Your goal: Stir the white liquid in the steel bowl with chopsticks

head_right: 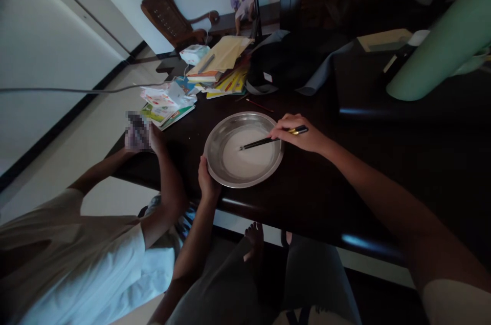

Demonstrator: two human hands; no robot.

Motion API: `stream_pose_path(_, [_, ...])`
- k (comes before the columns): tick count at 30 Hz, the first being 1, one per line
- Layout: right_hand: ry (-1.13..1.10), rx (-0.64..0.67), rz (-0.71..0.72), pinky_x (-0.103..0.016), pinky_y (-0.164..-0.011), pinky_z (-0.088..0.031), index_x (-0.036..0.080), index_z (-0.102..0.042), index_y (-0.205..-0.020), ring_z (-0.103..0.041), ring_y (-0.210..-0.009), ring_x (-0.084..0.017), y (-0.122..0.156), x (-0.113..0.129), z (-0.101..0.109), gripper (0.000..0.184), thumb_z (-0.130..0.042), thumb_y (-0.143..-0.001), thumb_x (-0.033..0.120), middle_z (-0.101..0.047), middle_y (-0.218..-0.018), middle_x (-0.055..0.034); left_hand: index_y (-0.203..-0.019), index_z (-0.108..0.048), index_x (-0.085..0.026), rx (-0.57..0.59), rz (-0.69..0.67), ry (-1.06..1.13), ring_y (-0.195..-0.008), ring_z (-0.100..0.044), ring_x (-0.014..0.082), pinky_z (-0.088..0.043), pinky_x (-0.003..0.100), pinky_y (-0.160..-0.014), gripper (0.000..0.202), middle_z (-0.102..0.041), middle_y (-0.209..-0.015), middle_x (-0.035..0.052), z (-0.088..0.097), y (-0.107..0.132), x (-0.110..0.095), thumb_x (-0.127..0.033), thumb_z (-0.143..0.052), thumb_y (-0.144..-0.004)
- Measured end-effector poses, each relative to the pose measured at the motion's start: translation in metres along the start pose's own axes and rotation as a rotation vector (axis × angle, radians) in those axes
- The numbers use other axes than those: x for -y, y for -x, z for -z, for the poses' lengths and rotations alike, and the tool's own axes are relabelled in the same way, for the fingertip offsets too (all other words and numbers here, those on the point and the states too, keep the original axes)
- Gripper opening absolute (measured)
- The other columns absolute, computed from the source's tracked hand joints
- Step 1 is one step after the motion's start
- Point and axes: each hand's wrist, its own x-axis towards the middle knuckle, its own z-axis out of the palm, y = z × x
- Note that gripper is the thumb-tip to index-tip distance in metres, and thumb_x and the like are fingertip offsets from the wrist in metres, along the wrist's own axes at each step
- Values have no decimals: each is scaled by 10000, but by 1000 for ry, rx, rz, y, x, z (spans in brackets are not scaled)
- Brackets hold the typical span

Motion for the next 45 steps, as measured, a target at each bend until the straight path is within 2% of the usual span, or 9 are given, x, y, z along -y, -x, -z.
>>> stream_pose_path(4, [-18,-95,-74,-474,-909,-531,322,-743,-642,-722,-850,-256,0,4,10,354,-653,-927,513,-805,-778,-20,-1168,-797,-220,-1,13,0,-1286,-654,253,-450,354,-1152,454,-775,-1255,69,0,0,-2,-562,-568,-977])
stream_pose_path(10, [-60,44,-7,-449,-879,-536,326,-779,-706,-720,-856,-241,1,4,-2,280,-670,-908,486,-821,-848,-14,-1197,-785,-218,9,-7,-23,-1321,-630,265,-430,367,-1174,405,-769,-1272,77,1,1,-2,-490,-556,-1002])
stream_pose_path(16, [-13,-79,-60,-463,-917,-529,318,-759,-678,-726,-866,-250,1,6,8,292,-661,-929,427,-819,-831,-11,-1153,-795,-232,3,-13,-52,-1325,-625,274,-424,373,-1178,428,-776,-1242,64,3,0,-1,-550,-573,-972])
stream_pose_path(22, [-78,53,-5,-434,-846,-542,319,-771,-697,-727,-850,-238,2,4,-2,274,-660,-923,428,-826,-841,-6,-1142,-800,-234,1,-34,-62,-1300,-641,278,-434,359,-1161,415,-781,-1215,64,4,0,0,-547,-591,-966])
stream_pose_path(25, [-25,-11,12,-443,-869,-534,312,-781,-723,-721,-882,-243,1,1,0,229,-672,-911,385,-835,-876,-12,-1157,-794,-226,9,-58,-73,-1288,-647,270,-436,354,-1158,458,-775,-1234,70,4,0,1,-579,-581,-959])
stream_pose_path(28, [-20,-95,-26,-446,-884,-530,304,-754,-665,-723,-850,-241,1,3,7,304,-645,-936,388,-821,-807,-16,-1166,-792,-234,10,-60,-75,-1278,-652,259,-441,346,-1150,488,-772,-1244,63,4,-1,3,-608,-556,-960])
stream_pose_path(34, [-53,39,13,-436,-843,-539,315,-777,-707,-725,-843,-239,2,2,-1,275,-647,-930,411,-828,-837,-3,-1142,-797,-238,-5,-39,-36,-1237,-672,249,-467,347,-1122,495,-788,-1174,49,4,-4,10,-629,-563,-950])
stream_pose_path(40, [19,-102,-26,-461,-903,-528,309,-752,-668,-733,-854,-251,1,3,9,324,-650,-944,445,-815,-818,-20,-1181,-787,-245,27,-99,-52,-1293,-648,259,-439,372,-1166,439,-768,-1259,62,8,-7,17,-573,-611,-947])
stream_pose_path(45, [-57,18,0,-450,-845,-540,315,-758,-668,-738,-813,-242,2,3,1,341,-640,-945,475,-818,-813,-17,-1164,-788,-257,35,-81,-40,-1306,-645,259,-456,379,-1156,431,-771,-1246,49,7,-6,17,-575,-570,-970])
